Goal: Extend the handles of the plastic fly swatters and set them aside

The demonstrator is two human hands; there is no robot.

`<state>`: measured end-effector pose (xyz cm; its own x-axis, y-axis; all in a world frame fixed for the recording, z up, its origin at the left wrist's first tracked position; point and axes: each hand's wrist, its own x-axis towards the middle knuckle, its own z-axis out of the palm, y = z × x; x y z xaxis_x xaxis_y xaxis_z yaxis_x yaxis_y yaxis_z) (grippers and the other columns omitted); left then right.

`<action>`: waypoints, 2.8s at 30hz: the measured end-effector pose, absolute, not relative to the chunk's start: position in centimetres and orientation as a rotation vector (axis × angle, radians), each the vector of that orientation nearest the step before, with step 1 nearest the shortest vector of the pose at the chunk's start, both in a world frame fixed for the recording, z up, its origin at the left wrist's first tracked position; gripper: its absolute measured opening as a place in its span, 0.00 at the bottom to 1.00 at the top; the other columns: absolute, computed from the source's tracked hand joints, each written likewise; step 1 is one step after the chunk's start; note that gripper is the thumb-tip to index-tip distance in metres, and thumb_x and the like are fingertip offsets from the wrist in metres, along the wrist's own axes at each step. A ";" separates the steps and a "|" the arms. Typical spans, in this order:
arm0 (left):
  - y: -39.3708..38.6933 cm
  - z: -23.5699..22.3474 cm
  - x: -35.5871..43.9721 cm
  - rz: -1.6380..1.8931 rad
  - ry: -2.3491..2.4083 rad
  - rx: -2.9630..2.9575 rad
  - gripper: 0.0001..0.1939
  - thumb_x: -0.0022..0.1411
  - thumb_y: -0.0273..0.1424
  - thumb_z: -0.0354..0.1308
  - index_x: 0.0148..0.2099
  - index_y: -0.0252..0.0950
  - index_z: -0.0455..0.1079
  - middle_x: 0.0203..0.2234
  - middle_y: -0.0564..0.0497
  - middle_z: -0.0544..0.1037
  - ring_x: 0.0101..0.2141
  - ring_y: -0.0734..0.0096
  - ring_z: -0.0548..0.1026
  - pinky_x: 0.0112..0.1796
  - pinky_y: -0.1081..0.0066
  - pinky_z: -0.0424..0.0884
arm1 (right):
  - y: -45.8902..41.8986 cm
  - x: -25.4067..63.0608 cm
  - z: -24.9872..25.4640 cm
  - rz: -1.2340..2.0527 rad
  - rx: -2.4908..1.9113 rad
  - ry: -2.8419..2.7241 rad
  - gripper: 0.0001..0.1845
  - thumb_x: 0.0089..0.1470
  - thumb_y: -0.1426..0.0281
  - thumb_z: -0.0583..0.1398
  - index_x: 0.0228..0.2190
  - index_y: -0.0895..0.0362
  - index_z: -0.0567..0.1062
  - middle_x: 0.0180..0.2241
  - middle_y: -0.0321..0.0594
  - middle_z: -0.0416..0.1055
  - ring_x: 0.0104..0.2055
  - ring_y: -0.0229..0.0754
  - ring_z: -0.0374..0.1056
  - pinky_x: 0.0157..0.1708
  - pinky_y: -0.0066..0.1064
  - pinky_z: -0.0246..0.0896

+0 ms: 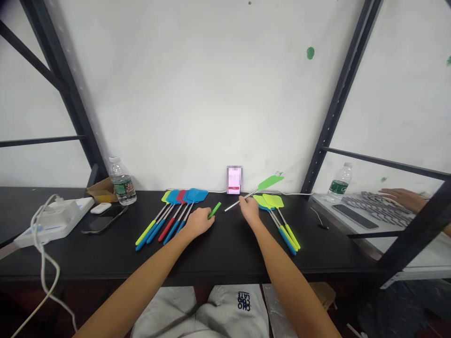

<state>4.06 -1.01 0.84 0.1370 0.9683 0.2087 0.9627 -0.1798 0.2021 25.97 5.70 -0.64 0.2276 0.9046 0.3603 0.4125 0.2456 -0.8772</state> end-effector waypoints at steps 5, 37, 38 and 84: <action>-0.8 0.7 4.0 0.458 2.002 2.336 0.11 0.62 0.39 0.51 0.38 0.38 0.69 0.38 0.45 0.78 0.40 0.59 0.76 0.36 0.67 0.68 | 5.1 25.6 -0.2 0.445 -1.421 -1.447 0.21 0.52 0.57 0.55 0.15 0.56 0.70 0.15 0.40 0.67 0.21 0.42 0.63 0.24 0.30 0.52; -1.0 1.0 4.2 0.428 2.036 2.264 0.11 0.61 0.39 0.53 0.41 0.38 0.69 0.40 0.44 0.77 0.41 0.59 0.76 0.38 0.67 0.68 | 4.9 25.2 -0.2 0.252 -1.353 -1.658 0.21 0.53 0.58 0.56 0.14 0.55 0.66 0.15 0.37 0.64 0.20 0.39 0.57 0.24 0.30 0.46; -1.0 1.0 4.2 0.431 2.030 2.269 0.11 0.61 0.39 0.53 0.41 0.38 0.68 0.39 0.44 0.77 0.41 0.59 0.76 0.38 0.67 0.68 | 4.9 25.2 -0.3 0.265 -1.343 -1.656 0.21 0.53 0.58 0.57 0.14 0.55 0.66 0.15 0.37 0.64 0.20 0.39 0.57 0.24 0.30 0.46; -1.6 0.7 4.4 1.118 1.330 2.517 0.11 0.60 0.39 0.55 0.31 0.37 0.68 0.26 0.53 0.70 0.27 0.74 0.66 0.29 0.73 0.58 | 2.6 23.0 0.2 1.316 -0.957 -1.629 0.25 0.51 0.51 0.62 0.20 0.60 0.70 0.12 0.31 0.58 0.14 0.30 0.53 0.15 0.24 0.43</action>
<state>4.38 -1.63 0.70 0.3554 0.7449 0.5647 0.6843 -0.6189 0.3857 23.04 2.60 0.25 -0.3799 0.9159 0.1299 0.0656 0.1668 -0.9838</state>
